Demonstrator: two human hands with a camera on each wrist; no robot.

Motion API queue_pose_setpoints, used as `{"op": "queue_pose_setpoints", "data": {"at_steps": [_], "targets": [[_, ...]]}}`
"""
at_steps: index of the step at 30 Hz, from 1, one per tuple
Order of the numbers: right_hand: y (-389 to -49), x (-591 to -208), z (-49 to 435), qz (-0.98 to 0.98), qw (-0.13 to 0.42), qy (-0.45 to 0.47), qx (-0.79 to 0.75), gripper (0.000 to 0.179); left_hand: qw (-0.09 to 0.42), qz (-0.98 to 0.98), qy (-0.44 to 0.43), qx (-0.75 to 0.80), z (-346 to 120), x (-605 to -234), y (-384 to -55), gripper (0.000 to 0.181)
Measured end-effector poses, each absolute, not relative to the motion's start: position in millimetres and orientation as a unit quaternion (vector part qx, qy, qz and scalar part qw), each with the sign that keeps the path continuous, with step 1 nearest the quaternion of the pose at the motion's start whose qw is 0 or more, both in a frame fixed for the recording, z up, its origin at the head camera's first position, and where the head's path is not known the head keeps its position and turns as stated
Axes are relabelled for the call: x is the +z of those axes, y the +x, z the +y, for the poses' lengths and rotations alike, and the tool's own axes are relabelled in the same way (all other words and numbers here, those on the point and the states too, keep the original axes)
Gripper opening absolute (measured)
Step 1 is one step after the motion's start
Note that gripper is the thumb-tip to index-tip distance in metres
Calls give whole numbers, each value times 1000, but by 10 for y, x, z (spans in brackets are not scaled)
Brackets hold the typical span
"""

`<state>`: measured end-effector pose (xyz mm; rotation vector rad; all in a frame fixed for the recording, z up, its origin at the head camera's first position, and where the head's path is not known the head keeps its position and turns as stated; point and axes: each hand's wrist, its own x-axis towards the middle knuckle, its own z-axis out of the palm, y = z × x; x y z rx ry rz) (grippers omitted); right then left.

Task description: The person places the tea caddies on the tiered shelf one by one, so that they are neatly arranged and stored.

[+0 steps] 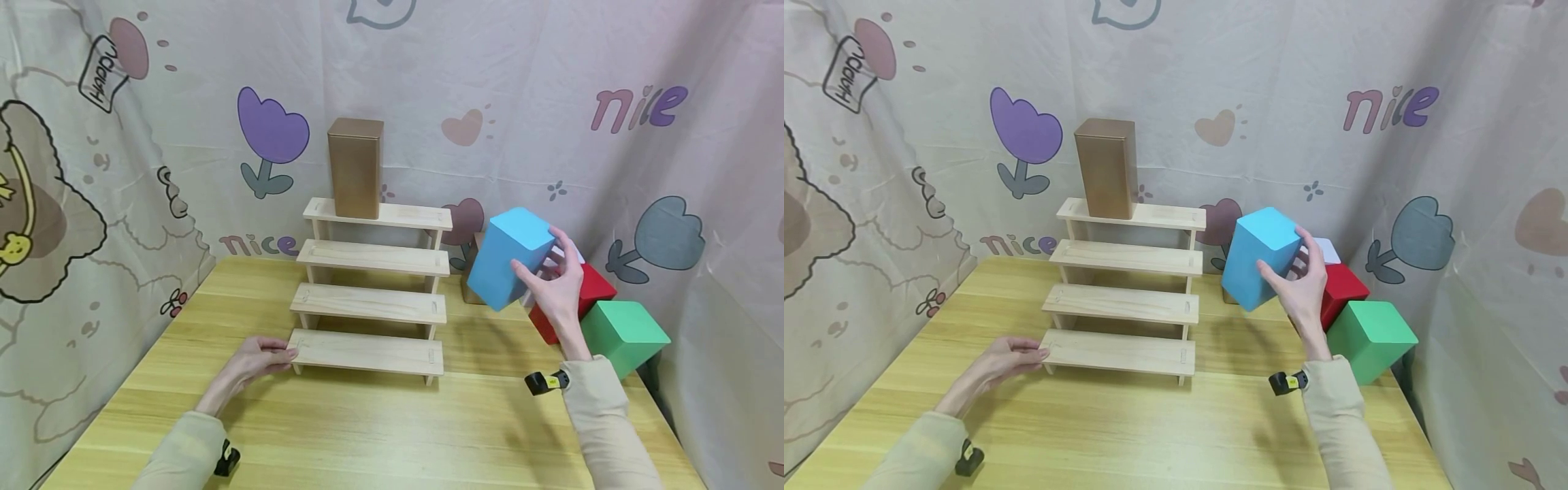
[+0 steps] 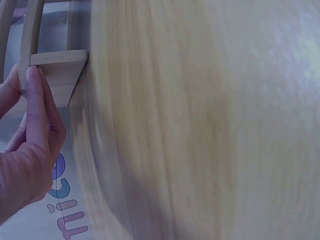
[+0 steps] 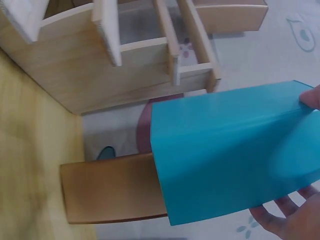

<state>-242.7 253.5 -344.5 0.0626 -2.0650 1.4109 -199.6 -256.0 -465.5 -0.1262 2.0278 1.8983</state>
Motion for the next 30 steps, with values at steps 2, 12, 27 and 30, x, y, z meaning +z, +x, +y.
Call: {"op": "queue_pose_setpoints", "data": {"at_steps": [2,12,27,30], "targets": [[-2441,-3377,2553,-783,310,31,538,78,179,718,-44,671,-2559,-4657,-1997,47],[-2520,-3039,2608,-779,282,87,553,78,179,722,-39,667,-2563,-4667,-2002,50],[-2720,-2619,2533,-785,237,142,555,77,186,711,-36,677,-2577,-4661,-2000,46],[-2764,-2568,2507,-782,226,154,560,77,185,711,-39,677,-2576,-4658,-1999,46]]}}
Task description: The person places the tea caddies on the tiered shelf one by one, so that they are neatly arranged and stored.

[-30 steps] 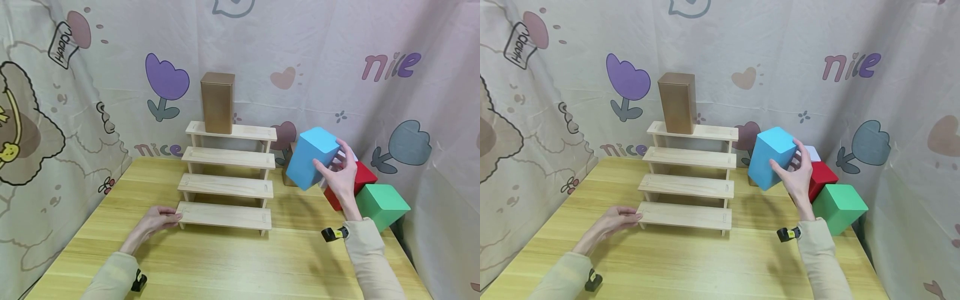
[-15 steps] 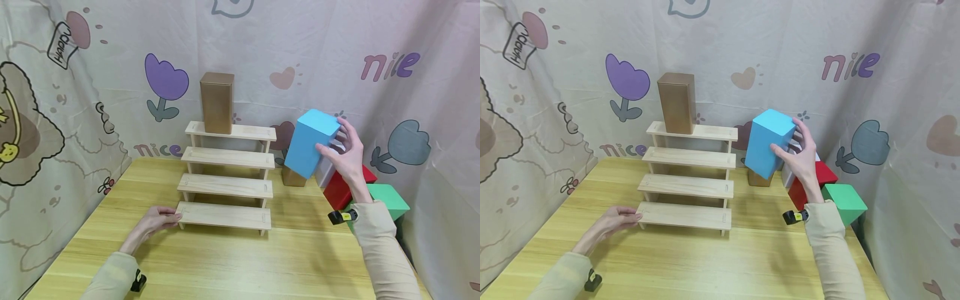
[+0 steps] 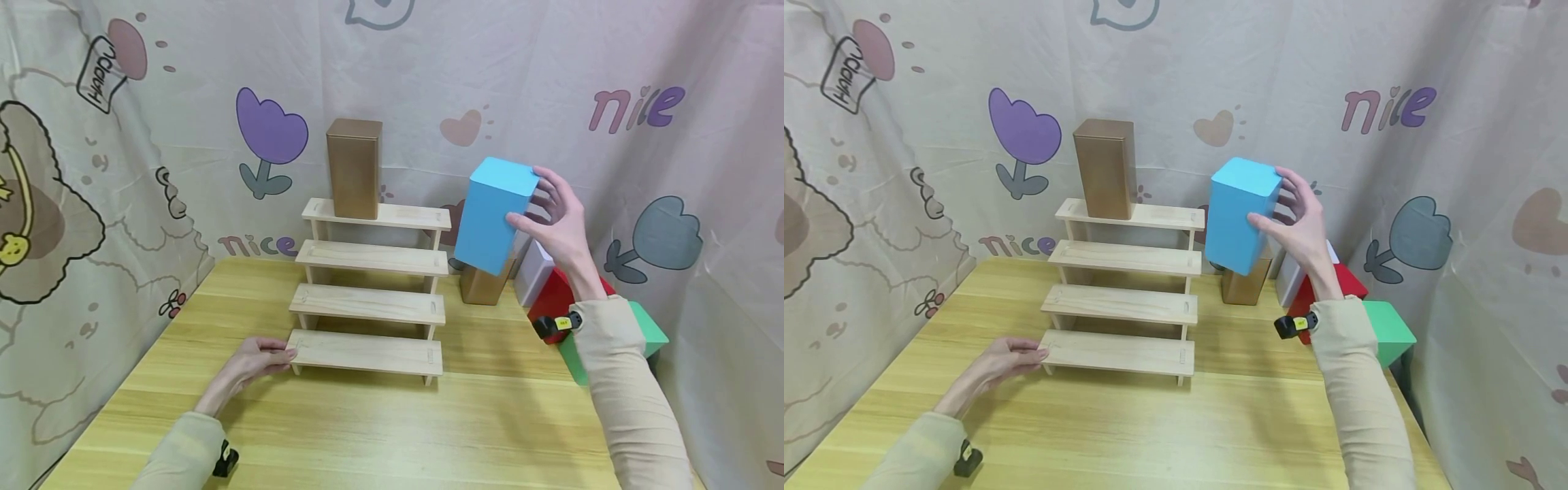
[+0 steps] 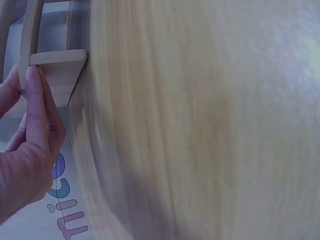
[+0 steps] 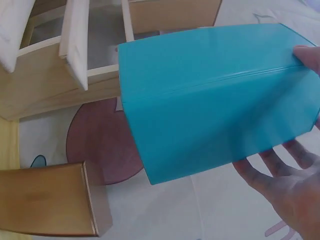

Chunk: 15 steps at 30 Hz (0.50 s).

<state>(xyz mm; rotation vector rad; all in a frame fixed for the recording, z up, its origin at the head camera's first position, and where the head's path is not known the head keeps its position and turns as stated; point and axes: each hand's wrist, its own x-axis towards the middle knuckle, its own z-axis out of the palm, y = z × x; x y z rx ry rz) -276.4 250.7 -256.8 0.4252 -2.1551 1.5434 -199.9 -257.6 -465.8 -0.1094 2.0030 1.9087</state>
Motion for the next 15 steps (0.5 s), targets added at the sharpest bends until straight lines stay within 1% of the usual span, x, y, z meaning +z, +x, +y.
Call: {"op": "queue_pose_setpoints", "data": {"at_steps": [6,15], "targets": [[-2849,-2490,2443,-764,206,186,582,74,183,713,-39,676,-2569,-4656,-1998,45],[-2974,-2388,2338,-728,157,217,631,72,182,715,-38,674,-2572,-4663,-1999,45]]}}
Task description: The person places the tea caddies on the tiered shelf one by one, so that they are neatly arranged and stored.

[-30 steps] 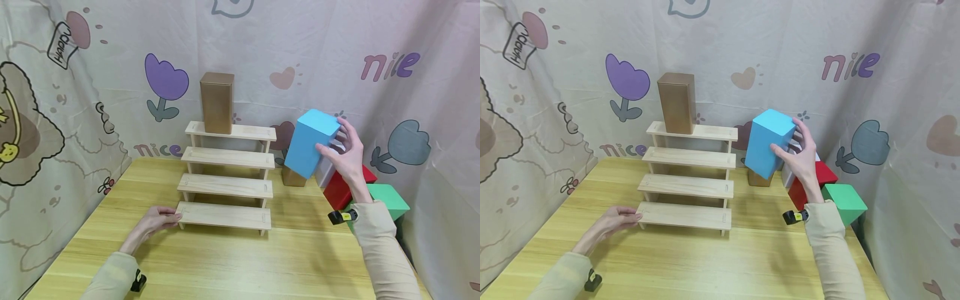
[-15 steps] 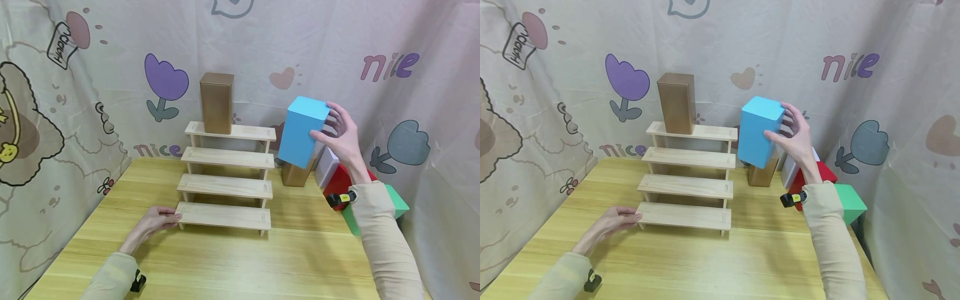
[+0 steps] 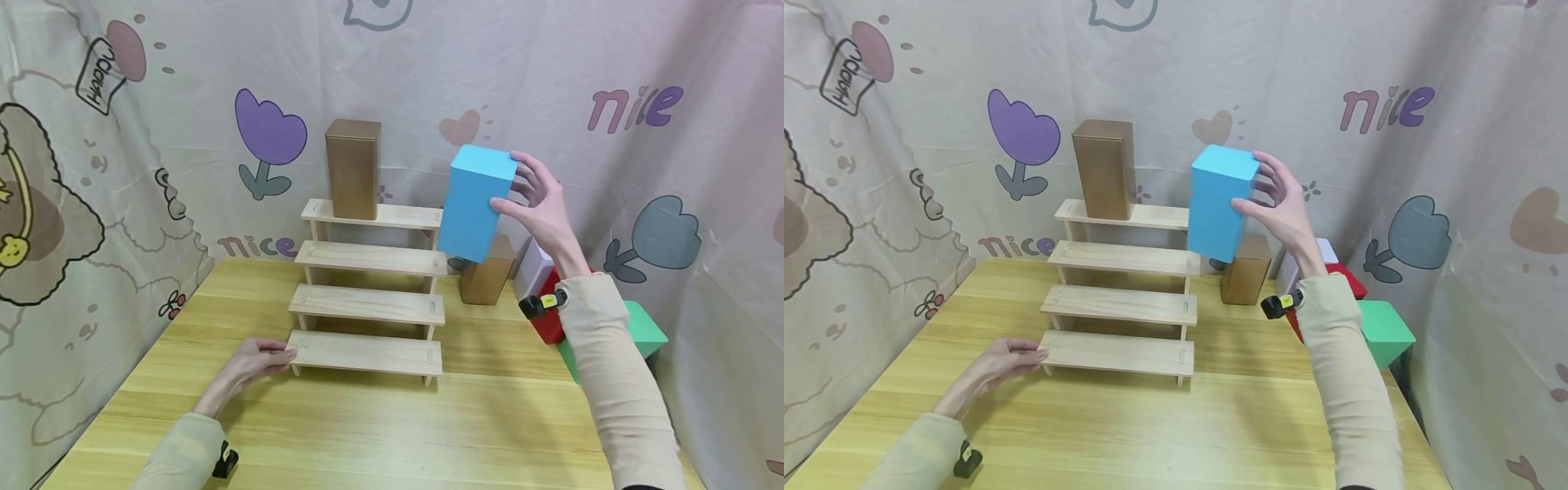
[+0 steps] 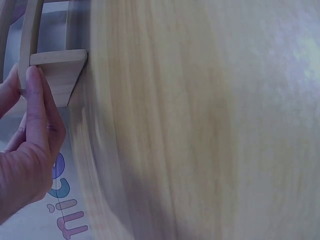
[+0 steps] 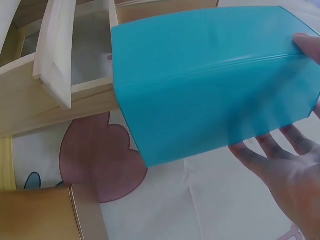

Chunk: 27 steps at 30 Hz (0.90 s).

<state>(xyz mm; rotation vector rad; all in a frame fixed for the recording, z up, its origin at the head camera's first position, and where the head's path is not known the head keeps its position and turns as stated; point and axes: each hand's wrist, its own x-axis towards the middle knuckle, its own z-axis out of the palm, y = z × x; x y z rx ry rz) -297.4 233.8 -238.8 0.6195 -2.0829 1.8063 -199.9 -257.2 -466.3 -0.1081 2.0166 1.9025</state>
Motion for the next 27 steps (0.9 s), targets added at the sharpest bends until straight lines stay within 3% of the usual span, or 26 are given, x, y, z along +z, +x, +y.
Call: {"op": "queue_pose_setpoints", "data": {"at_steps": [15,27], "targets": [[-3248,-2294,2046,-709,88,278,642,74,184,708,-43,681,-2560,-4656,-1995,47],[-3429,-2279,1793,-692,77,272,664,69,185,711,-42,677,-2552,-4637,-1992,43]]}}
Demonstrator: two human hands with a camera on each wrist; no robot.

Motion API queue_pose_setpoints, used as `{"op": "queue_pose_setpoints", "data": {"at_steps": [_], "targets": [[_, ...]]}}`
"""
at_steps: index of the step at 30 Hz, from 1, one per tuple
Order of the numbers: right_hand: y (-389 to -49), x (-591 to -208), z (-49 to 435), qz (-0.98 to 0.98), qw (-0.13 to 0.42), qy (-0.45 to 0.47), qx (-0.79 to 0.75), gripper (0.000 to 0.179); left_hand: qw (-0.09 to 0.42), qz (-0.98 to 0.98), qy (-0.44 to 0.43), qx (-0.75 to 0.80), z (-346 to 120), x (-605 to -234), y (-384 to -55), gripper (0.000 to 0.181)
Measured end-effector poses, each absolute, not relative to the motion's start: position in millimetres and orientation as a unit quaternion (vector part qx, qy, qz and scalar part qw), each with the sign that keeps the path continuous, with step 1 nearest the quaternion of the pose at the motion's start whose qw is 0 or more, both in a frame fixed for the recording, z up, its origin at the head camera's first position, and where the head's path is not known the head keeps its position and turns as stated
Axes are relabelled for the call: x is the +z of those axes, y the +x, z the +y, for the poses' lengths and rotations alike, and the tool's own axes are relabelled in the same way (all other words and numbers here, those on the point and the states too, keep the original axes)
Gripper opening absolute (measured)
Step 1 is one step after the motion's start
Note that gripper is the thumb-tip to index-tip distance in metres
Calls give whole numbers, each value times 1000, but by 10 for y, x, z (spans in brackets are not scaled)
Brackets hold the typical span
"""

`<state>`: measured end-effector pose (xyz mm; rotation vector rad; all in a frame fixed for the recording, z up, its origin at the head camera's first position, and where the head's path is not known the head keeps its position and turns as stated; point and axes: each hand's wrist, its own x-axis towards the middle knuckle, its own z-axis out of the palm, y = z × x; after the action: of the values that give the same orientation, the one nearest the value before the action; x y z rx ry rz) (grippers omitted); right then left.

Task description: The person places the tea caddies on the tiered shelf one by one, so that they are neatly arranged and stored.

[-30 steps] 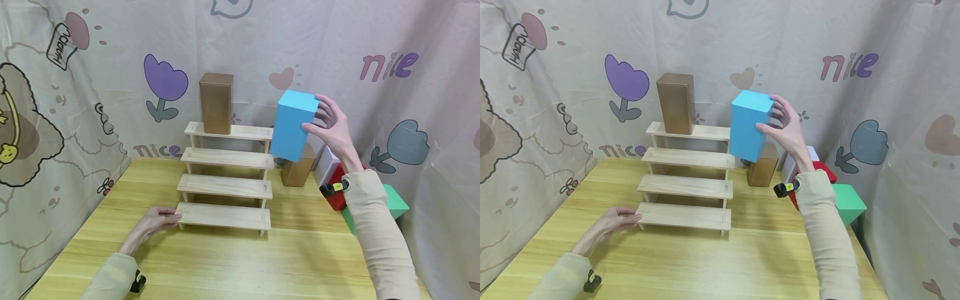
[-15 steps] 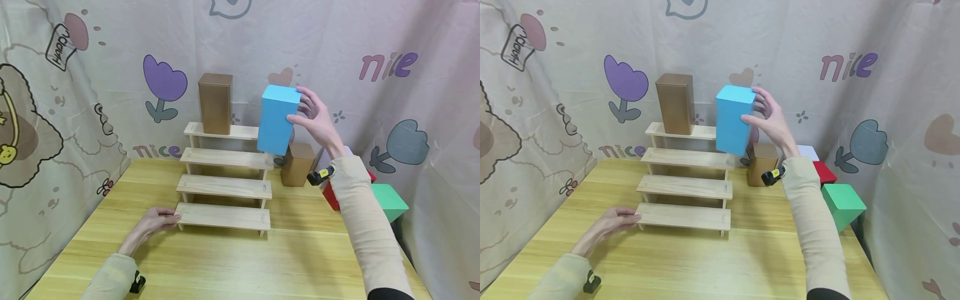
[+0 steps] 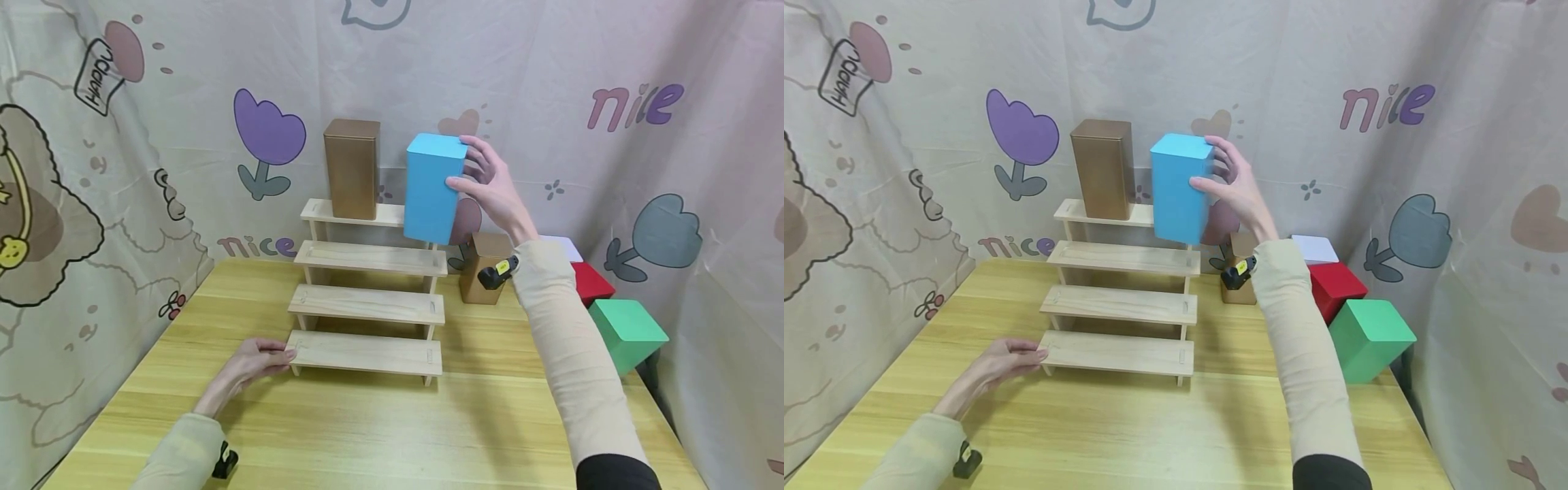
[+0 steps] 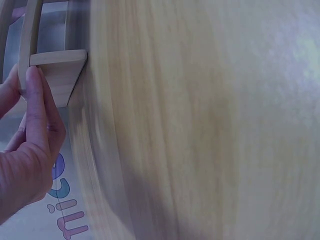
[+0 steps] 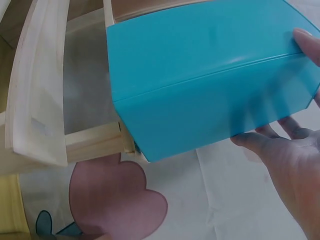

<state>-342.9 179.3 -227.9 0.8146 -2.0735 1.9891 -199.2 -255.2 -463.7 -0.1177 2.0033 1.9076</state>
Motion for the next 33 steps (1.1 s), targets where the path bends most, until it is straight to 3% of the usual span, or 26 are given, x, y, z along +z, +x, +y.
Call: {"op": "queue_pose_setpoints", "data": {"at_steps": [19,33], "targets": [[-3574,-2257,1566,-723,83,253,637,70,186,713,-30,676,-2567,-4647,-2006,39],[-3634,-2277,1441,-741,136,251,609,61,184,717,-39,671,-2561,-4645,-1995,47]]}}
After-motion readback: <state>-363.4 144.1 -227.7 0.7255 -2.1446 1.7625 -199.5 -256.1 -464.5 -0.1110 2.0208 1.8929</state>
